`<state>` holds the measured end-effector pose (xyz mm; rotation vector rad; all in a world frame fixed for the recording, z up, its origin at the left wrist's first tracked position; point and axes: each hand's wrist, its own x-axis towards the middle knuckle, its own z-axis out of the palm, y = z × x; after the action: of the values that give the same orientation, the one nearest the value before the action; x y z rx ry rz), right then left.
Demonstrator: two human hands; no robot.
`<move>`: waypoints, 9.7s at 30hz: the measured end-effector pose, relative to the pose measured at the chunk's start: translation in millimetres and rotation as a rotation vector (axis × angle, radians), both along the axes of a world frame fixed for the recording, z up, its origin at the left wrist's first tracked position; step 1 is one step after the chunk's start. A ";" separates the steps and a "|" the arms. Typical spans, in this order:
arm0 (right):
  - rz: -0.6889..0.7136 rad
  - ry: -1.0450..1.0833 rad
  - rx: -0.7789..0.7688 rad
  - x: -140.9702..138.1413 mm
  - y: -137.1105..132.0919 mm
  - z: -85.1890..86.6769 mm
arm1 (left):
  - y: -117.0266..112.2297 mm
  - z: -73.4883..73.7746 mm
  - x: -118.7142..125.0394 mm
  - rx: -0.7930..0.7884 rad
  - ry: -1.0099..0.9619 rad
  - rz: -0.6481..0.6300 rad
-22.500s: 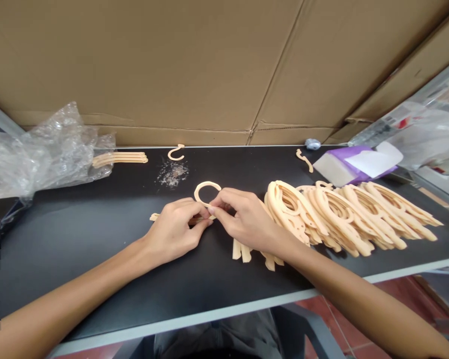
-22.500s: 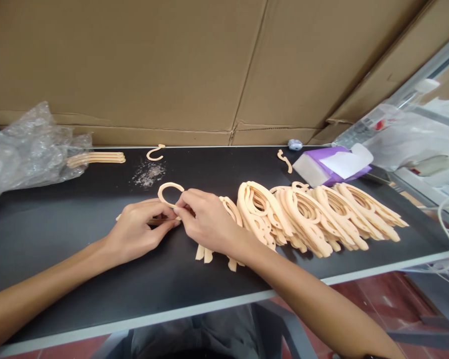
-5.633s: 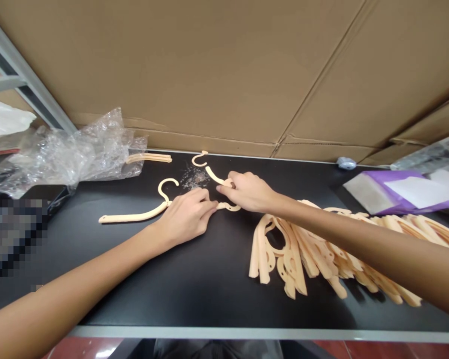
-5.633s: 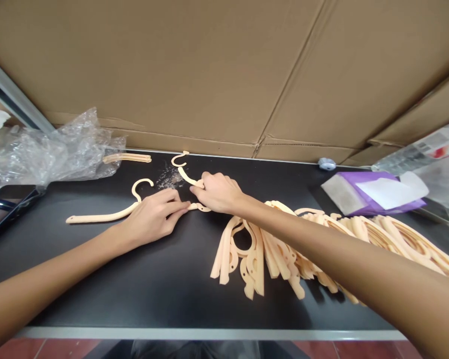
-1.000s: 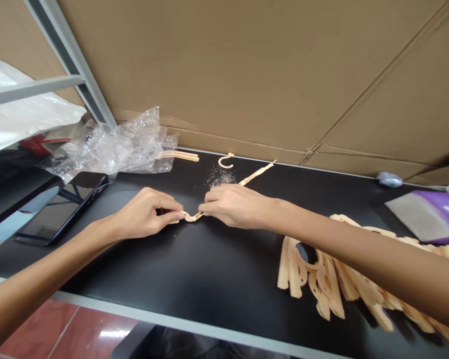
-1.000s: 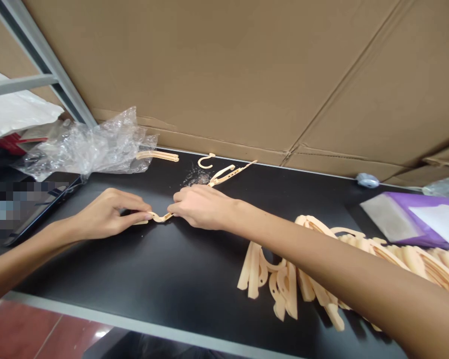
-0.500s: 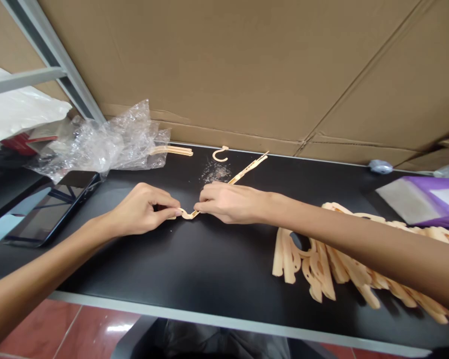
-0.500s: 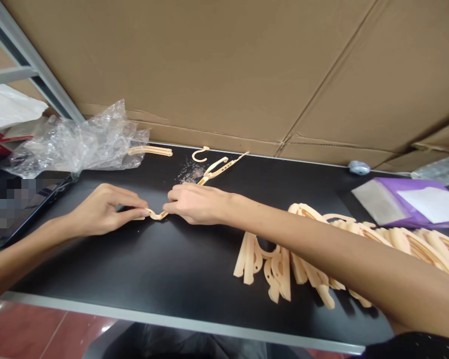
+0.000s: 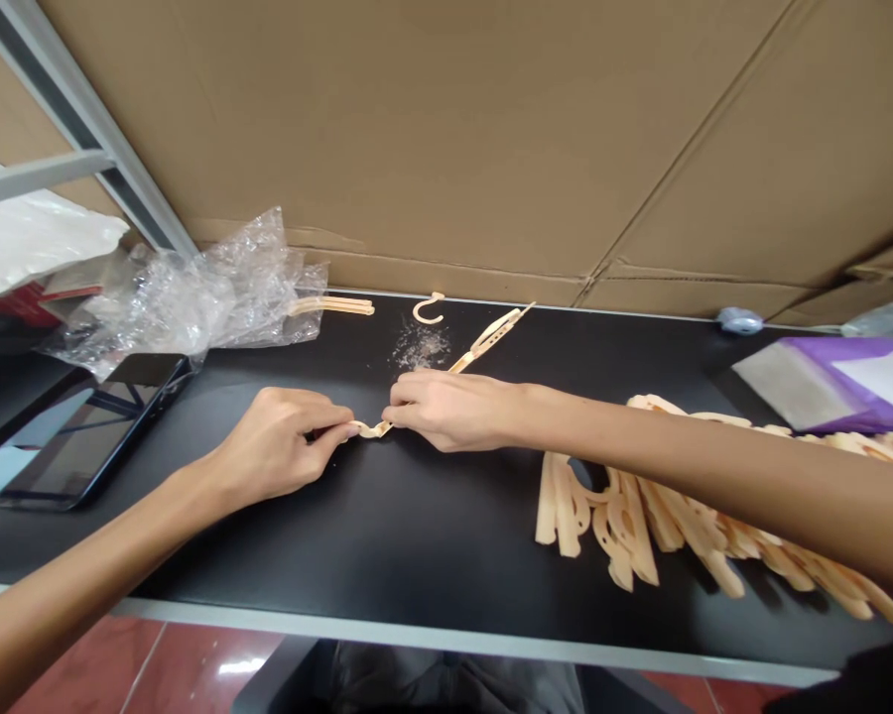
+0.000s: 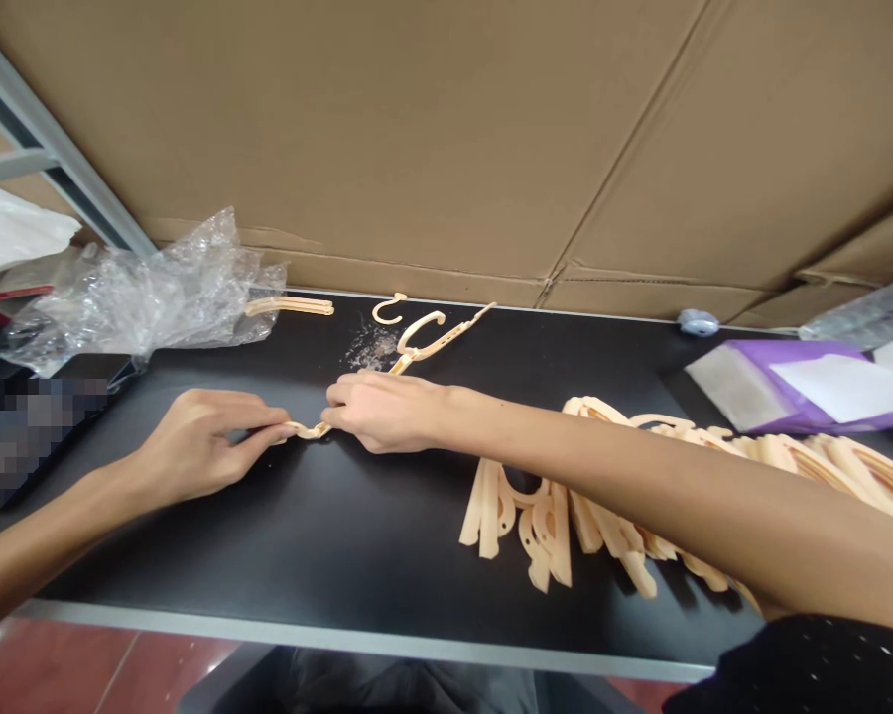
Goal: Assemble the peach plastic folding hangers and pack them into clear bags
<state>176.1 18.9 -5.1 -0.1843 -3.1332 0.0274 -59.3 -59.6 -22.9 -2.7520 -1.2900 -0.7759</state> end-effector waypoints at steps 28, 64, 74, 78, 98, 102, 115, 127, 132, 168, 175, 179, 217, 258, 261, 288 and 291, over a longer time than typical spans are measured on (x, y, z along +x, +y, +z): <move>-0.680 0.390 0.188 159.0 2.2 42.1 | 13.3 2.1 -13.5 -0.130 0.161 0.280; -0.647 0.119 -0.446 81.4 28.2 11.7 | 9.2 -19.5 -12.4 -0.215 -0.051 0.315; -0.531 0.084 -0.366 75.1 20.8 7.7 | 3.8 -13.1 -12.8 -0.285 -0.105 0.254; -0.533 0.089 -0.401 72.7 21.1 9.0 | 0.2 -7.7 -10.9 -0.347 -0.155 0.246; -0.670 -0.061 -0.355 88.4 22.3 16.8 | -3.9 0.9 -21.0 -0.079 0.175 0.406; -0.692 -0.025 -0.220 84.2 19.0 20.4 | -3.8 1.5 -20.3 -0.238 0.094 0.264; -0.312 0.099 -0.219 -29.5 -23.9 7.7 | -4.0 1.6 -9.4 -0.418 -0.094 0.217; -0.348 -0.056 -0.140 -35.8 -29.7 12.8 | -6.1 -2.6 -6.1 -0.524 -0.243 0.247; -0.320 -0.008 -0.219 -31.9 -27.4 3.2 | -1.7 -1.3 -5.2 -0.586 -0.249 0.271; 0.012 0.415 0.046 -15.7 3.3 -36.8 | 1.3 -7.8 -13.8 -0.646 -0.698 0.212; 0.007 0.441 0.083 -14.4 0.4 -36.8 | -7.1 -11.8 -7.5 -0.126 -0.338 0.232; -0.009 0.436 0.091 -13.0 -2.4 -36.1 | -7.5 -15.4 -9.2 0.076 -0.218 0.147; 0.050 0.417 0.069 -12.2 -1.0 -39.1 | 0.2 3.5 -6.2 -0.534 -0.165 0.162; -0.193 0.430 -0.328 -17.4 2.6 -18.5 | 17.2 -5.1 -5.2 -0.285 -0.056 0.057; -0.224 0.449 -0.099 0.9 -3.8 -1.2 | 17.3 -6.6 -5.3 -0.262 -0.053 0.067; -0.778 0.175 -0.240 100.2 12.4 3.2 | 8.8 -3.5 3.4 -0.299 -0.068 -0.072; -0.719 0.214 -0.265 86.5 8.4 2.1 | 8.0 -4.3 4.6 -0.384 -0.138 -0.074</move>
<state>262.6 27.3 -3.0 -1.1905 -2.6546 0.4205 -54.7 -51.6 -27.2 -3.1060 -1.5132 -0.8106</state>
